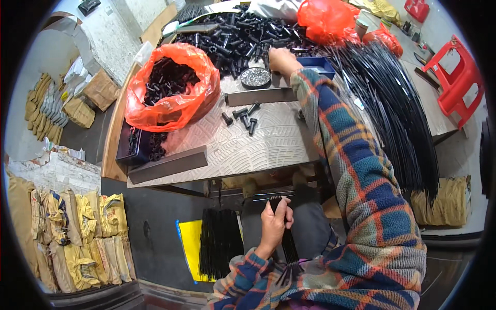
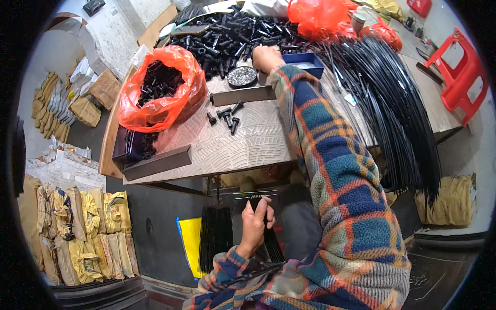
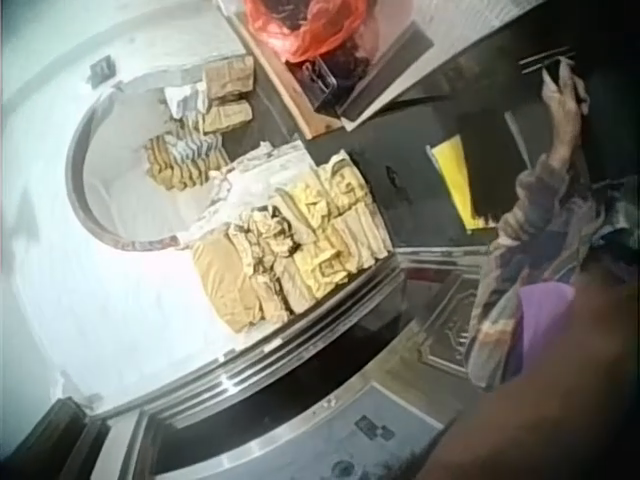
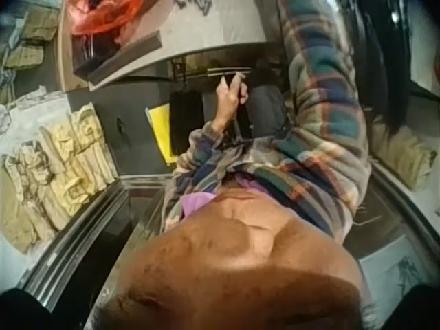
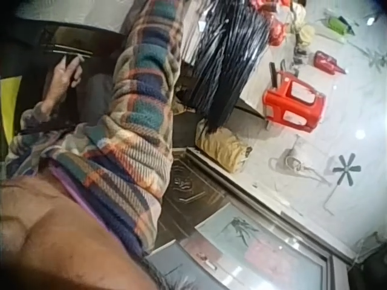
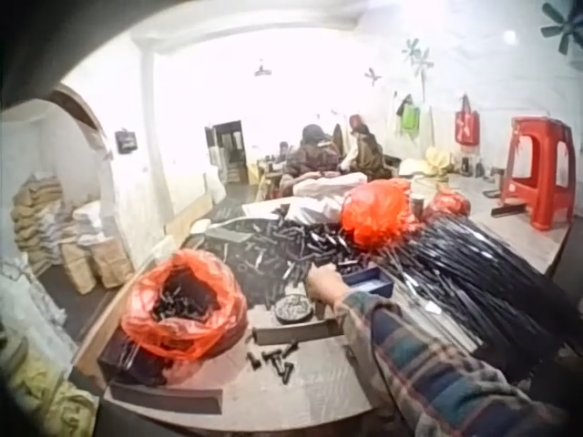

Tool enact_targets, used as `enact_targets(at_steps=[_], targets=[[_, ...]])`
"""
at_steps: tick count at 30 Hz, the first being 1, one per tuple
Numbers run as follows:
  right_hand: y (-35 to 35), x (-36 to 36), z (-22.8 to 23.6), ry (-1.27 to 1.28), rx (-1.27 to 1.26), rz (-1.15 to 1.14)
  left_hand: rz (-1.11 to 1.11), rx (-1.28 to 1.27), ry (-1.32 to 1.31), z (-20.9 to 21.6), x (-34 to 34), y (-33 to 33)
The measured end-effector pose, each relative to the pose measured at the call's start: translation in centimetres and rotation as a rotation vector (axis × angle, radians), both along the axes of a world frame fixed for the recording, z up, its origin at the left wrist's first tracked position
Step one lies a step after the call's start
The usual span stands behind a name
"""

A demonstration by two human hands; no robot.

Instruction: Assembling electrical cable harnesses by inserting wires into plastic connectors and using crimping tools.

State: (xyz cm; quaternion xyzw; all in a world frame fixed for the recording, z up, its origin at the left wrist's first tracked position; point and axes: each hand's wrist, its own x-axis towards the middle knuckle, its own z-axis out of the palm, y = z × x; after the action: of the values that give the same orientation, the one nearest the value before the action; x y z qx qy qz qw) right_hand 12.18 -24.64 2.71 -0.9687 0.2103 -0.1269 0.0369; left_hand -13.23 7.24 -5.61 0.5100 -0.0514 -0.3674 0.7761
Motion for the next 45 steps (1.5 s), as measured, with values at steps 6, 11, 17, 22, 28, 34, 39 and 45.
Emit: enact_targets(at_steps=[6,11,17,22,28,34,39,45], targets=[[-0.2,-0.9,1.4,-0.131,0.097,0.089,-0.162,0.021,0.079,-0.1,1.7,0.7],[7.7,-8.4,0.8,-0.131,0.167,0.758,-0.173,-0.094,0.115,-0.3,1.1,0.9],[9.1,-11.7,-0.9,-0.339,0.051,0.630,-0.036,-0.046,0.050,-0.3,-0.5,0.6],[12.8,-24.9,1.9,-0.274,1.095,0.668,0.045,-0.198,0.117,0.2,-1.2,0.5],[14.2,-30.8,-2.7,-0.345,1.472,0.428,-0.013,-0.210,0.157,0.2,-3.5,-0.1],[13.5,-31.9,-4.7,-0.317,1.670,0.417,-0.084,-0.165,0.133,1.6,-5.5,-0.6],[13.4,-32.4,-4.6,-0.276,1.745,0.397,-0.054,-0.146,-0.019,2.4,-6.8,-0.7],[14.0,-32.1,-4.5,-0.270,1.798,0.446,-0.011,-0.152,-0.096,3.2,-7.6,-0.3]])
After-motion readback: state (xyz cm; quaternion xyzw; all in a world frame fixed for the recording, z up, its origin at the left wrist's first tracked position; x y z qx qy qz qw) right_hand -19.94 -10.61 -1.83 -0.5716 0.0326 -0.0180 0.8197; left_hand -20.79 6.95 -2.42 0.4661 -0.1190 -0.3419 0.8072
